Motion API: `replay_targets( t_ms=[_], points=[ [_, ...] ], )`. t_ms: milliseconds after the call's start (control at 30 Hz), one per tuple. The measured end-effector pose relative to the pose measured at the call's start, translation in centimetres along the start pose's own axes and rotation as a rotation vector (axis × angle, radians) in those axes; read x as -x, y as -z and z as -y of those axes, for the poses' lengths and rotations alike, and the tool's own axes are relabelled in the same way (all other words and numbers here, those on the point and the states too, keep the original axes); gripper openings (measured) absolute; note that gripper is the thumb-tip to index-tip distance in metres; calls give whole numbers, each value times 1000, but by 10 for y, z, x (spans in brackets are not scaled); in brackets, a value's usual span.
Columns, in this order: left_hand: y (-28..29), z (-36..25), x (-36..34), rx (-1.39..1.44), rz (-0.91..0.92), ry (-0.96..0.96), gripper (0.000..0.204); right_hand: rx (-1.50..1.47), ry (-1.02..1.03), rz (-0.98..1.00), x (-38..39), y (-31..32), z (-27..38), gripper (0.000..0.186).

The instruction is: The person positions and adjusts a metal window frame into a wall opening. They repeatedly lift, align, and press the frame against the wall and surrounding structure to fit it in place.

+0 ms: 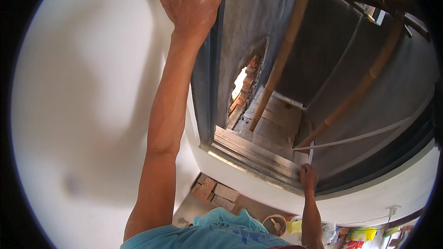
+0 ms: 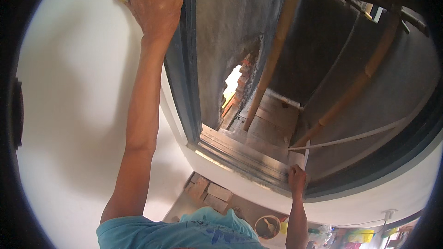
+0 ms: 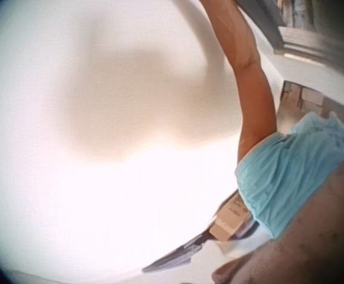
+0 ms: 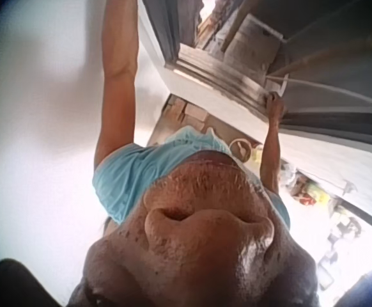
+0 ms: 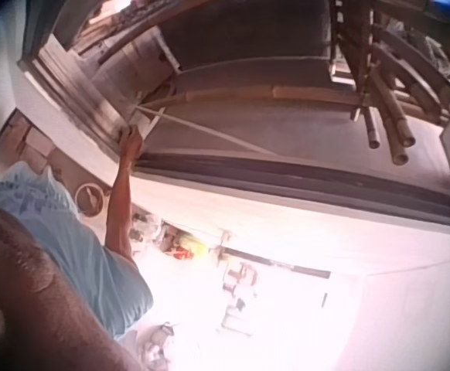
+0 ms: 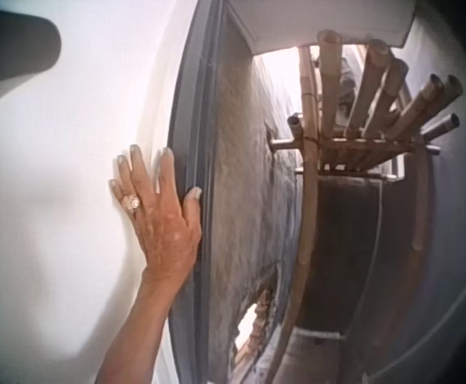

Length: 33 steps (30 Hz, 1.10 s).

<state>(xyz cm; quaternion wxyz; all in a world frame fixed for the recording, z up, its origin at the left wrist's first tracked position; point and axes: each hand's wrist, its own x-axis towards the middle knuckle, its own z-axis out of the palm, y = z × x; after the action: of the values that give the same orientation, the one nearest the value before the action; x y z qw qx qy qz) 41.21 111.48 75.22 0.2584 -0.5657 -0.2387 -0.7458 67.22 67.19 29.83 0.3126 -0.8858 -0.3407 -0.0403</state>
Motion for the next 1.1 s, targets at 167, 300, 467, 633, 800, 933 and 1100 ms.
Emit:
replay_targets(
  t_ms=[167, 300, 467, 633, 800, 933, 1100],
  points=[
    [15, -4, 41, 14, 156, 49, 78, -9, -51, -4, 1, 3, -1, 25],
    [29, 6, 80, 69, 225, 17, 74, 13, -92, 2, -1, 0, 2, 23],
    [45, 14, 122, 99, 293, 34, 79, 3, -107, 17, -2, 0, 4, 24],
    [58, 13, 156, 120, 398, 109, 85, 8, -128, 23, 0, 1, 2, 27],
    [64, 19, 174, 157, 381, 118, 86, 2, -107, 31, -2, -2, -7, 27],
    [58, 23, 153, 165, 302, 82, 86, -13, -92, -2, -3, -4, -3, 26],
    [51, 20, 122, 76, 228, 48, 88, -12, -104, 15, -1, 1, 3, 26]
  ],
)
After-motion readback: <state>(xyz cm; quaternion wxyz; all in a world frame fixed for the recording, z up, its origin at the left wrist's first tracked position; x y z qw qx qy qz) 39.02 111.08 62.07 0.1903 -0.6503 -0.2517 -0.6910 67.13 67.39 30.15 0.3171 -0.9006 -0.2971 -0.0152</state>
